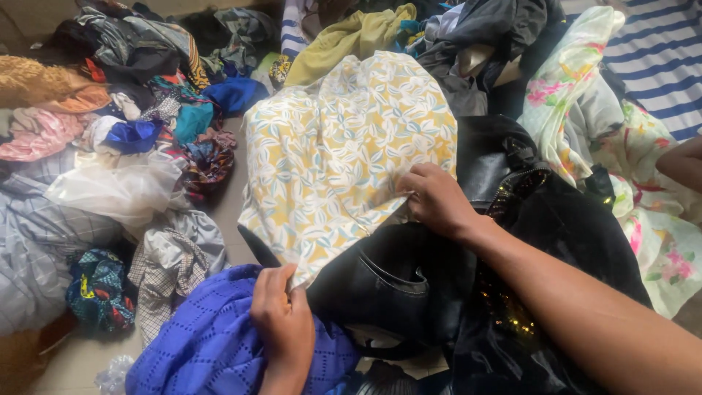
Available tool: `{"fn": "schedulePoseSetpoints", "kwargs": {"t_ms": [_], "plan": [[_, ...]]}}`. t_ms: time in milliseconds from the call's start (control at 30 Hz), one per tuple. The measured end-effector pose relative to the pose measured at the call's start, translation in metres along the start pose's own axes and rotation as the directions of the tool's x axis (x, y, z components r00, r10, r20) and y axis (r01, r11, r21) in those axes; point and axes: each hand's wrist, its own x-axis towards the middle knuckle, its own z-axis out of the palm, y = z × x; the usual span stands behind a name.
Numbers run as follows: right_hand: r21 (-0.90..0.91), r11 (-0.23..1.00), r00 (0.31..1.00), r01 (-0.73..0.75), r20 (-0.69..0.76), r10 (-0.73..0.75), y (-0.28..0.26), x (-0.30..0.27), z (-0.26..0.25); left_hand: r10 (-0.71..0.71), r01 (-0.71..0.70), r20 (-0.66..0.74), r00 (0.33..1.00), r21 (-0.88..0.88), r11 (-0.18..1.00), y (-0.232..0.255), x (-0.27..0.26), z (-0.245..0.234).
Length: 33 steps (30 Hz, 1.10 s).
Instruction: The person packs a black bag by hand, first placing a black sequined garment inside. They then pick up a patterned yellow and white garment, turn it over to find the zipper, and fold it before tucking it into the bag.
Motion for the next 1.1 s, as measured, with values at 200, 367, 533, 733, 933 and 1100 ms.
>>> {"fn": "schedulePoseSetpoints", "kwargs": {"t_ms": [200,367,533,733,933,1100], "plan": [[-0.079,0.997,1.0,0.006,0.007,-0.005,0.01,-0.006,0.005,0.039,-0.055,0.121,0.992,0.131,0.99,0.0,0.035,0.001],[-0.114,0.99,0.996,-0.083,0.011,0.085,0.015,-0.008,0.008,0.014,-0.09,0.301,0.953,0.24,0.967,-0.002,0.073,0.006],[-0.012,0.99,0.989,-0.137,-0.052,0.136,0.015,-0.007,0.005,-0.006,-0.079,0.28,0.96,0.294,0.953,0.004,0.12,0.013],[0.007,0.951,0.924,-0.309,-0.233,0.302,0.011,-0.001,-0.011,-0.065,-0.015,0.269,0.961,0.284,0.959,-0.001,0.118,0.036],[0.1,0.892,0.873,-0.441,-0.18,0.452,0.013,0.003,-0.015,-0.007,-0.084,0.395,0.919,0.212,0.974,-0.036,0.112,0.051],[0.405,0.883,0.941,-0.238,-0.128,0.312,0.019,0.008,-0.019,0.066,-0.091,0.449,0.891,0.036,0.995,-0.046,0.13,0.047]]}}
